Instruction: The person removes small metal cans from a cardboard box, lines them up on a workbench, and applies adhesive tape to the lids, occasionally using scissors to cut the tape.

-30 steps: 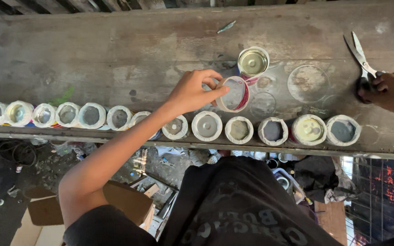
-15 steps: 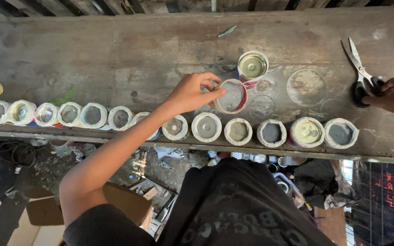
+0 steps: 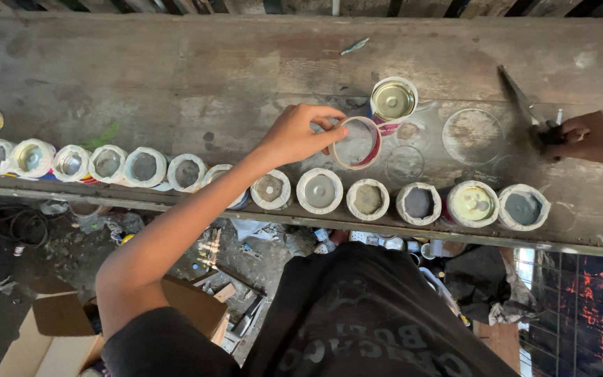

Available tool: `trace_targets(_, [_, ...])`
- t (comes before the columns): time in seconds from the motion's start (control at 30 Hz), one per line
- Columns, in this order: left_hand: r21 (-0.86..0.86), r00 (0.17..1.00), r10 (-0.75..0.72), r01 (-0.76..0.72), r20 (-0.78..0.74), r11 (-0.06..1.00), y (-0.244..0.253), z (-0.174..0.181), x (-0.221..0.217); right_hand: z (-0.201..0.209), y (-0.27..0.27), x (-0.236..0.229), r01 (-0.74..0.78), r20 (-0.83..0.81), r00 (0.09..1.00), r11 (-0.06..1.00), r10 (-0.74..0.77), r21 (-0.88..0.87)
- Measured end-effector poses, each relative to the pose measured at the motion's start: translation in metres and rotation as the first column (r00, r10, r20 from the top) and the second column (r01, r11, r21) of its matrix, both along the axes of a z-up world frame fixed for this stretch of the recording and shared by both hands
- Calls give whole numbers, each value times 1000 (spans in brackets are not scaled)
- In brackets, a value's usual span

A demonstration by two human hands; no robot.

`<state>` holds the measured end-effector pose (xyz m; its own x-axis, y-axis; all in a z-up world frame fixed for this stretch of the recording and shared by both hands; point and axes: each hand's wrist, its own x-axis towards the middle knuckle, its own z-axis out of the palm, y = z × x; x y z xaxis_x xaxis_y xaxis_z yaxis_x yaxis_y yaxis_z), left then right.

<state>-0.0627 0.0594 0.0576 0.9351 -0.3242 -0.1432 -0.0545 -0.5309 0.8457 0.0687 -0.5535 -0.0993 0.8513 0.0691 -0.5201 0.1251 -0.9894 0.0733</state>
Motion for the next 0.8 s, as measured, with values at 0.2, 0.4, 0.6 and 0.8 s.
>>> trace_targets(0.2, [13,1000,18,-18,-13,1000,0,-2,2,79,57,-3,-237,215,955,960,202,150])
trace_targets(0.4, [-5,1000,19,-19,-18,1000,-1,-5,2,235,205,-77,-602,342,622,710,704,-366])
trace_targets(0.6, [15,999,12,-12,40,1000,-1,-6,2,303,273,-109,-635,339,350,488,873,-600])
trace_targets(0.8, [51,999,1,-4,48,999,-4,0,1,298,290,-86,-615,294,229,372,928,-695])
